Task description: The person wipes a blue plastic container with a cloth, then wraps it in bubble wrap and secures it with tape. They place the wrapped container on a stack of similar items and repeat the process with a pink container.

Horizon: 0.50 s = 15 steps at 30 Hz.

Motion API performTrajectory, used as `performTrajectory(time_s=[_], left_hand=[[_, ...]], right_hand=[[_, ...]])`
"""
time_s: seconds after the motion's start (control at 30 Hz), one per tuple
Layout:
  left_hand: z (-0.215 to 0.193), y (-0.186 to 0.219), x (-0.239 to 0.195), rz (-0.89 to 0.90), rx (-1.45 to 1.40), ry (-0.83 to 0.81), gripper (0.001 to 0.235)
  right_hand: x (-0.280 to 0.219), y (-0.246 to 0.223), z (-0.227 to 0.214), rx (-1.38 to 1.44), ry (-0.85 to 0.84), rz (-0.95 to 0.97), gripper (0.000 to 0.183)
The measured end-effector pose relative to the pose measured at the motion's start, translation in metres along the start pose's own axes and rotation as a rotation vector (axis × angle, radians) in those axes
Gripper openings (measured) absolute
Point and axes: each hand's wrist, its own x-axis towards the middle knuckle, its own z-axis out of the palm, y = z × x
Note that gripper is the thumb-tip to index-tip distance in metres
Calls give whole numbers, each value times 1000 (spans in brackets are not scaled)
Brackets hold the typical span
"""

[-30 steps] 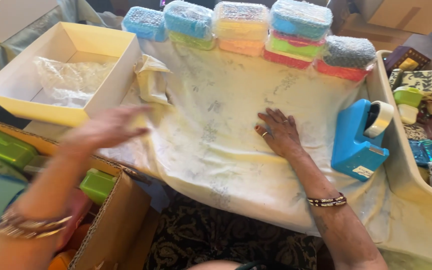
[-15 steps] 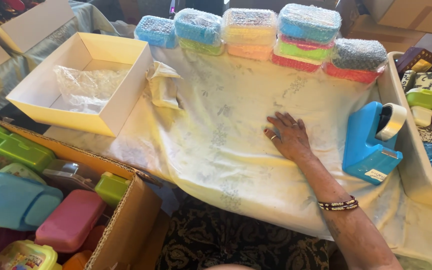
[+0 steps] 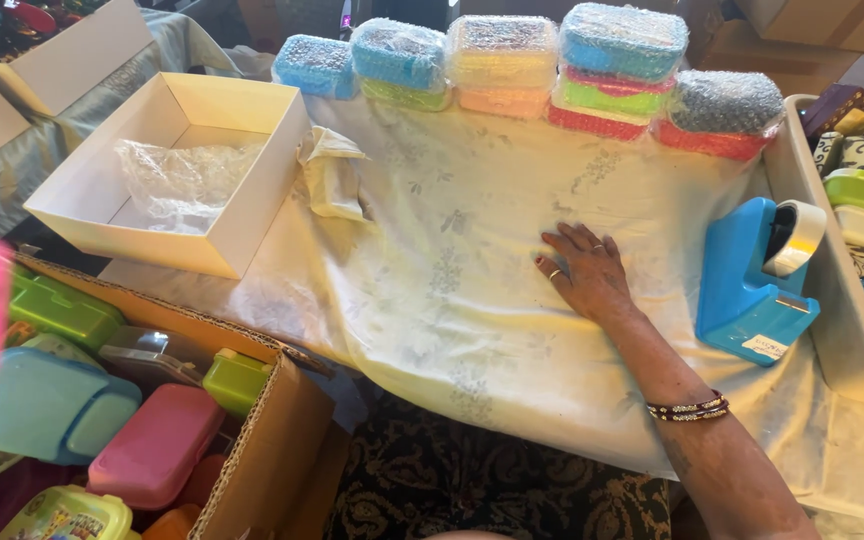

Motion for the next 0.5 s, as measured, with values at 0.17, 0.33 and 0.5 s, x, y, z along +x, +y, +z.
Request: performTrajectory(time_s=[0.17,0.33,0.5], left_hand=[[73,24,44,61,-78,47,70],[159,114,116,247,152,-113,63],[238,183,170,623,-33,24,88]], right_hand=[[-3,-1,-2,6,8,-5,54],[-2,2,-3,13,23,-16,53],[-2,2,-10,214,220,-19,50]])
